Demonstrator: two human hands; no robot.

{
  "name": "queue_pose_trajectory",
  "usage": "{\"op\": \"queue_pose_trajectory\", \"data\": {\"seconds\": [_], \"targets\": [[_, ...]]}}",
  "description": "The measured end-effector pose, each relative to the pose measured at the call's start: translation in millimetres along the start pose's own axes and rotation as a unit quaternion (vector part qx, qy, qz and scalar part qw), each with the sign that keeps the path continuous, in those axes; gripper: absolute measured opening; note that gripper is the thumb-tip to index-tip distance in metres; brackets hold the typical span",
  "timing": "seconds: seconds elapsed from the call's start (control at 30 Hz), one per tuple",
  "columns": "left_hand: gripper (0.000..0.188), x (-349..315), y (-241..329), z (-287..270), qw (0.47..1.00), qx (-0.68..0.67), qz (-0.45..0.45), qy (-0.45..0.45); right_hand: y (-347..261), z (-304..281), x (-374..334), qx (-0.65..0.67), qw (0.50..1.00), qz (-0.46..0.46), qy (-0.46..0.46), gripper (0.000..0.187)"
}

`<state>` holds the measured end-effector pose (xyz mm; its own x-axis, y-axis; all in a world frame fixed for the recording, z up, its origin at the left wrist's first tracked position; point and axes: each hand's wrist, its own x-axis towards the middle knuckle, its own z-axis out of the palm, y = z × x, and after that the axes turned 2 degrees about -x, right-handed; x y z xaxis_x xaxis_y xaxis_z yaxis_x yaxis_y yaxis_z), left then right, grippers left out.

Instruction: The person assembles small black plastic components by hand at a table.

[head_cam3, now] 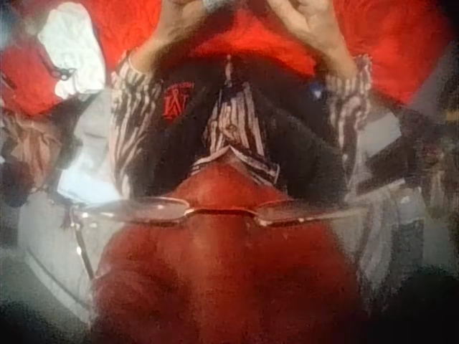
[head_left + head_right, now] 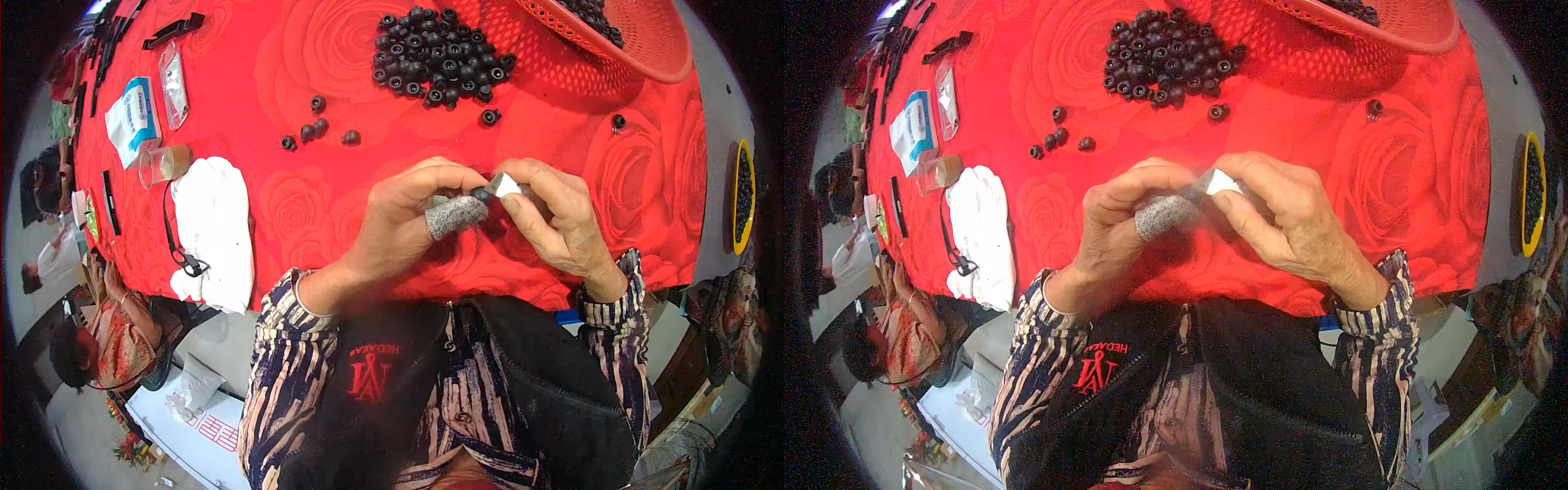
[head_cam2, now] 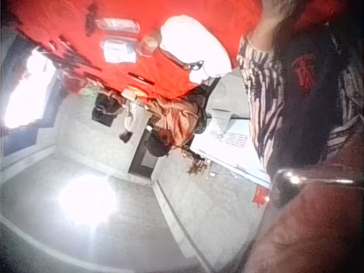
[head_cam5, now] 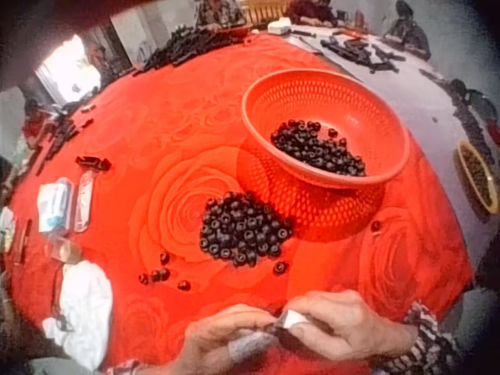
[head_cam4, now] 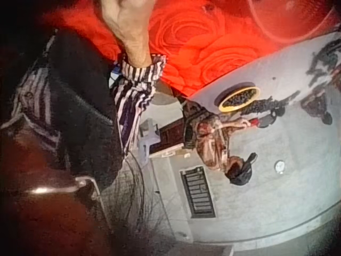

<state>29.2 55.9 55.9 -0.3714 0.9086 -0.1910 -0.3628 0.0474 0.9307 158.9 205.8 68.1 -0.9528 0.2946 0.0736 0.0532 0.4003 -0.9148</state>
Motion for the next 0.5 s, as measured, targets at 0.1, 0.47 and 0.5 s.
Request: {"op": "queue_pose_trajectory", "data": {"seconds": [0.1, 0.47, 0.5], "targets": [[0.02, 1.6, -1.0, -1.2, 1.0, 0.005, 0.0, -0.007, 0.9, -0.4, -0.1, 0.007, 1.0, 0.009, -0.005, 0.017], [0.017, 3.9, -5.2, -4.2, 1.0, -0.017, 0.019, -0.015, 6.9, -0.3, 3.1, 0.009, 1.0, -0.028, -0.005, 0.016], [0.017, 3.6, -4.4, -5.2, 0.999, -0.031, 0.001, -0.025, 6.7, -1.3, 3.3, 0.007, 0.999, -0.034, -0.012, 0.017]]}}
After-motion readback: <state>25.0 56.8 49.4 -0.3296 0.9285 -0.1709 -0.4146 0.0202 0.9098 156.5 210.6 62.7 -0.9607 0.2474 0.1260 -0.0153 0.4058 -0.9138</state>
